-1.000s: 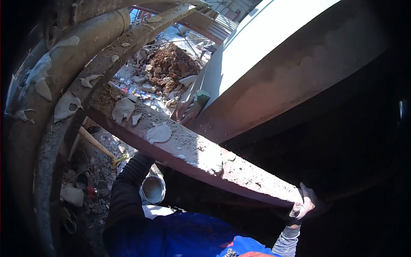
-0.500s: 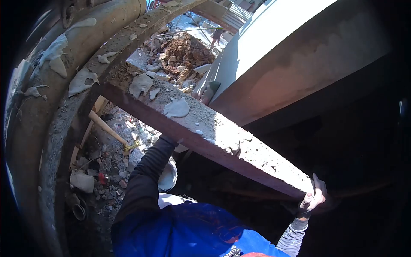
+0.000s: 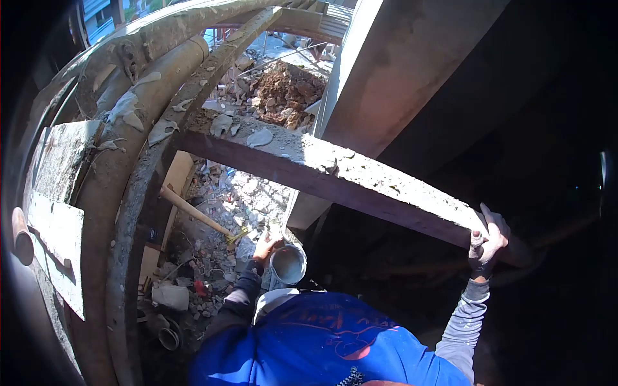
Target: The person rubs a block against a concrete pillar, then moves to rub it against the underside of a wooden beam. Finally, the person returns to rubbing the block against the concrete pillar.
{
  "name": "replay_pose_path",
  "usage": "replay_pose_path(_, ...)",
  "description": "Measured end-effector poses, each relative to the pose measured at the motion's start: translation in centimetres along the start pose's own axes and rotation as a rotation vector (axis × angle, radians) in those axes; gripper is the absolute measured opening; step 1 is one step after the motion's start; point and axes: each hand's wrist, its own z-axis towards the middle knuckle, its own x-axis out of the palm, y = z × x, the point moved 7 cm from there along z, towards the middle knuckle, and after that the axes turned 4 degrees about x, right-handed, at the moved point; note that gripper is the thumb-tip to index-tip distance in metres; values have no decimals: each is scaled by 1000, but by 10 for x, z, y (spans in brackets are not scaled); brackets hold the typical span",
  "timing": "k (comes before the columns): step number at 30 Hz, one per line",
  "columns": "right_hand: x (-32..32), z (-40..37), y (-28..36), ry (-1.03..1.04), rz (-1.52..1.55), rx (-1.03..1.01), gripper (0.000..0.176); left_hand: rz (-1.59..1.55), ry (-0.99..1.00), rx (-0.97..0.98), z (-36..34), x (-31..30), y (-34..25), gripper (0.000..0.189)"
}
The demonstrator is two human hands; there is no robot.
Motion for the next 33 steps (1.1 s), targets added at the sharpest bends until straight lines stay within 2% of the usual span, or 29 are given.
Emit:
replay_pose_path(1,0,-1,-2,10,-1,16,71,-54,133,9,-7,8,2,51)
replay_pose_path(2,-2,0,-2,8,37,39,68,76,160,-48,-31,30,-27,49)
replay_pose_path(3,-1,0,-2,-12,-1,-33,67,-104,232,-64,-39,44,-27,47)
replay_pose_path(4,-6,2,1,-5,-30,-28,65,4,213,29,-54,63,-49,52)
replay_pose_path(5,-10,1,2,-29,-79,-37,64,57,321,59,-52,60,-26,59)
replay_pose_path(7,-12,-3,-5,-33,-28,50,63,96,427,146,-81,110,-85,63)
replay_pose_path(9,-13,-8,-11,-188,-68,-47,59,381,606,261,-100,134,-123,59)
replay_pose_path(12,-12,-11,-14,-233,-55,-15,58,637,743,504,-130,150,-192,56)
replay_pose_path(14,-13,-14,-17,-238,-50,-4,60,710,720,746,-142,157,-249,55)
replay_pose_path(15,-13,-16,-17,-260,-34,-3,60,730,640,907,-145,156,-282,55)
replay_pose_path(18,-13,-18,-19,-301,-26,-5,58,753,165,1421,-149,148,-399,57)
replay_pose_path(20,-10,-22,-20,-307,-38,-8,60,777,-103,1585,-141,159,-459,58)
replay_pose_path(21,-10,-22,-21,-304,-48,-7,61,831,-191,1594,-130,164,-483,59)
replay_pose_path(24,-9,-24,-23,-331,-7,-12,66,1042,-292,1486,-86,186,-521,64)
replay_pose_path(27,-11,-25,-23,-372,-20,-12,70,1220,-334,1335,-52,187,-527,69)
replay_pose_path(30,-6,-27,-24,-424,-71,9,68,1261,-363,1282,-45,184,-519,75)
replay_pose_path(31,-4,-27,-24,-418,-89,19,68,1194,-367,1148,-47,186,-515,78)
replay_pose_path(33,3,-25,-30,-74,-1,214,68,1186,-343,1174,-58,200,-513,79)
